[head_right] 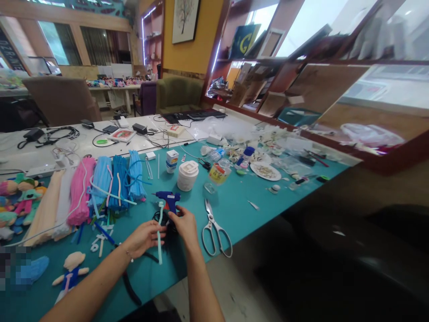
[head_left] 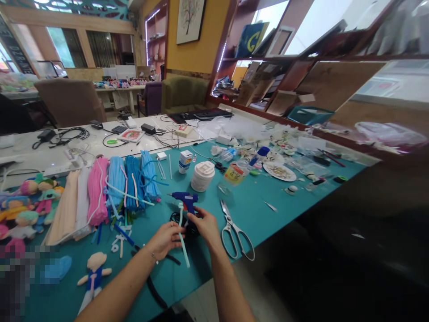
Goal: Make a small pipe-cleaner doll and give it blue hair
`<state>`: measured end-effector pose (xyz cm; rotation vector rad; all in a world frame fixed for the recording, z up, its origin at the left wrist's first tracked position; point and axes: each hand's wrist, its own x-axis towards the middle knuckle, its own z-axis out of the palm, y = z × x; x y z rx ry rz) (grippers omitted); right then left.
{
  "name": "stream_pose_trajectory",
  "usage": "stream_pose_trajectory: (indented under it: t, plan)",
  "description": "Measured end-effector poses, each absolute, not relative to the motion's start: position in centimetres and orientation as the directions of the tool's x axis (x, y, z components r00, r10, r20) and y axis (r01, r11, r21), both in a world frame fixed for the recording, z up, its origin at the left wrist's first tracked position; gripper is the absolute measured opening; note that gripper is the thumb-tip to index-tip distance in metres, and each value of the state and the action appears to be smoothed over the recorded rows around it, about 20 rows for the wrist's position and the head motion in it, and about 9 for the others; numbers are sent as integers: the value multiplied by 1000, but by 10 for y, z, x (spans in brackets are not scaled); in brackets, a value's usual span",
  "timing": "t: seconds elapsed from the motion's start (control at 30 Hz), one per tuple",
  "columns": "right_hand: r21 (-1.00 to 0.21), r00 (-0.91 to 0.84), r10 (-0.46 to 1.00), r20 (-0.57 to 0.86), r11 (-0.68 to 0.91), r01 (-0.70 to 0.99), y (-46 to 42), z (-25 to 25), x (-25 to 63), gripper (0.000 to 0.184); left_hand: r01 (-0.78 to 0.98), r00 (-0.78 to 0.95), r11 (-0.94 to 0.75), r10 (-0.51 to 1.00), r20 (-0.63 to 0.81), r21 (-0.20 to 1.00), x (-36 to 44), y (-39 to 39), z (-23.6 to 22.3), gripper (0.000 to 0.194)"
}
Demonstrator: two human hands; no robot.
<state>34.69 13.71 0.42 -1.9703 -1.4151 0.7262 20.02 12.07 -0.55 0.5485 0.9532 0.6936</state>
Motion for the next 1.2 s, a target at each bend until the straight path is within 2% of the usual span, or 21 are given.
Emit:
stream_pose_trajectory:
  t: [0.27, 0.5, 0.7, 0.93, 1.2]
  plan:
    - [-511, 233, 970, 66, -168, 843, 158, 16, 344, 30, -433, 332, 655, 755, -566, 620, 203, 130, -7, 18]
    - [-353, 129, 990, 57, -100, 930, 163, 12, 346, 30, -471, 194, 625, 761, -618, 622, 182, 124, 3, 10]
    - [-244, 94, 991, 90, -70, 967, 158, 9, 348, 38, -491, 174, 605, 773, -610, 627, 170, 118, 11, 16]
    - [-263, 81, 993, 87, -56, 963, 160, 10, 350, 29, -504, 192, 605, 774, -603, 616, 162, 110, 17, 18]
    - [-287, 84, 996, 34, -70, 955, 169, 15, 356, 39, -519, 179, 580, 792, -584, 627, 153, 98, 12, 20]
